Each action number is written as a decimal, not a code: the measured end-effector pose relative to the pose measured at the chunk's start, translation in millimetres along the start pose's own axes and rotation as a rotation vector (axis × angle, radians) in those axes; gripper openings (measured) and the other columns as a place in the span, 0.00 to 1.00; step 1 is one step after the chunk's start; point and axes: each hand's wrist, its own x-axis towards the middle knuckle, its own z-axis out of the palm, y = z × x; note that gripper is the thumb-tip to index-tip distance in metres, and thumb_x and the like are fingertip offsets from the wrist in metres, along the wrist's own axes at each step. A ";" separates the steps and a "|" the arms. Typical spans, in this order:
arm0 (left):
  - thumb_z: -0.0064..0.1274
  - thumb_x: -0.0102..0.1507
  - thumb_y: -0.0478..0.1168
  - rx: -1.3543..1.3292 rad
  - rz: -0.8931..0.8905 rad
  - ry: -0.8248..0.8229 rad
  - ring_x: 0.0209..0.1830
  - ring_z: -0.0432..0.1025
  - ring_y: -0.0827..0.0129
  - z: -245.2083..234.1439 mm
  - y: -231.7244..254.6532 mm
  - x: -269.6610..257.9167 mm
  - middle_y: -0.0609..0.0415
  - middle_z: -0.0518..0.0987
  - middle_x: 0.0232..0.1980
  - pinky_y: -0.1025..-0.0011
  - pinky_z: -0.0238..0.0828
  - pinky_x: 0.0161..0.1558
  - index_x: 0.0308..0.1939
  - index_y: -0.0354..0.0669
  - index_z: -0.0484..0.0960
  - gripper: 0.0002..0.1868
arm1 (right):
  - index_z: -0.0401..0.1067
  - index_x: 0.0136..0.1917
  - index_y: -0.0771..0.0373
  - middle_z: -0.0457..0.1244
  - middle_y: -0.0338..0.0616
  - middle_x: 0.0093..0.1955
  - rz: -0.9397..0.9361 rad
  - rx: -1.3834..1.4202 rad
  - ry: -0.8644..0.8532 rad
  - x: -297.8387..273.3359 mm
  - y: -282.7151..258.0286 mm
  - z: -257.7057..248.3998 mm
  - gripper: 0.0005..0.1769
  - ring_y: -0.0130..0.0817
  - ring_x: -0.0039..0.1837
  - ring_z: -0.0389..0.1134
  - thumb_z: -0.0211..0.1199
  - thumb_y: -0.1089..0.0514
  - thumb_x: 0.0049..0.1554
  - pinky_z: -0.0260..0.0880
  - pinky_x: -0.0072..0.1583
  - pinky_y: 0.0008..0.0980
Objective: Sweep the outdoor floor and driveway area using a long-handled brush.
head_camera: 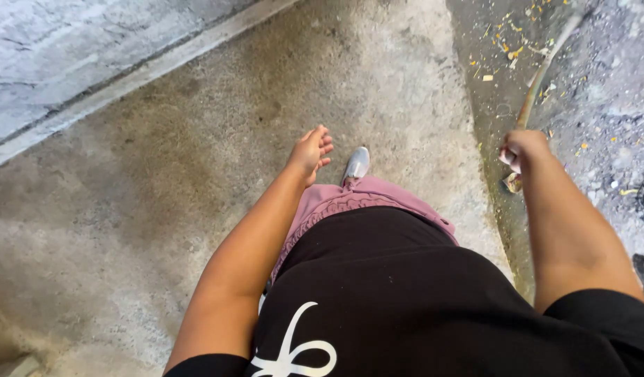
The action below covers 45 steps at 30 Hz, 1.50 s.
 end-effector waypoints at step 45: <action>0.43 0.71 0.42 -1.210 -0.350 0.972 0.29 0.73 0.64 -520.4 -136.9 17.5 0.44 0.79 0.33 0.70 0.73 0.27 0.46 0.41 0.74 0.09 | 0.67 0.72 0.60 0.68 0.45 0.53 -0.270 -0.932 -0.796 -381.5 -124.1 588.7 0.26 0.34 0.49 0.70 0.57 0.51 0.63 0.71 0.47 0.35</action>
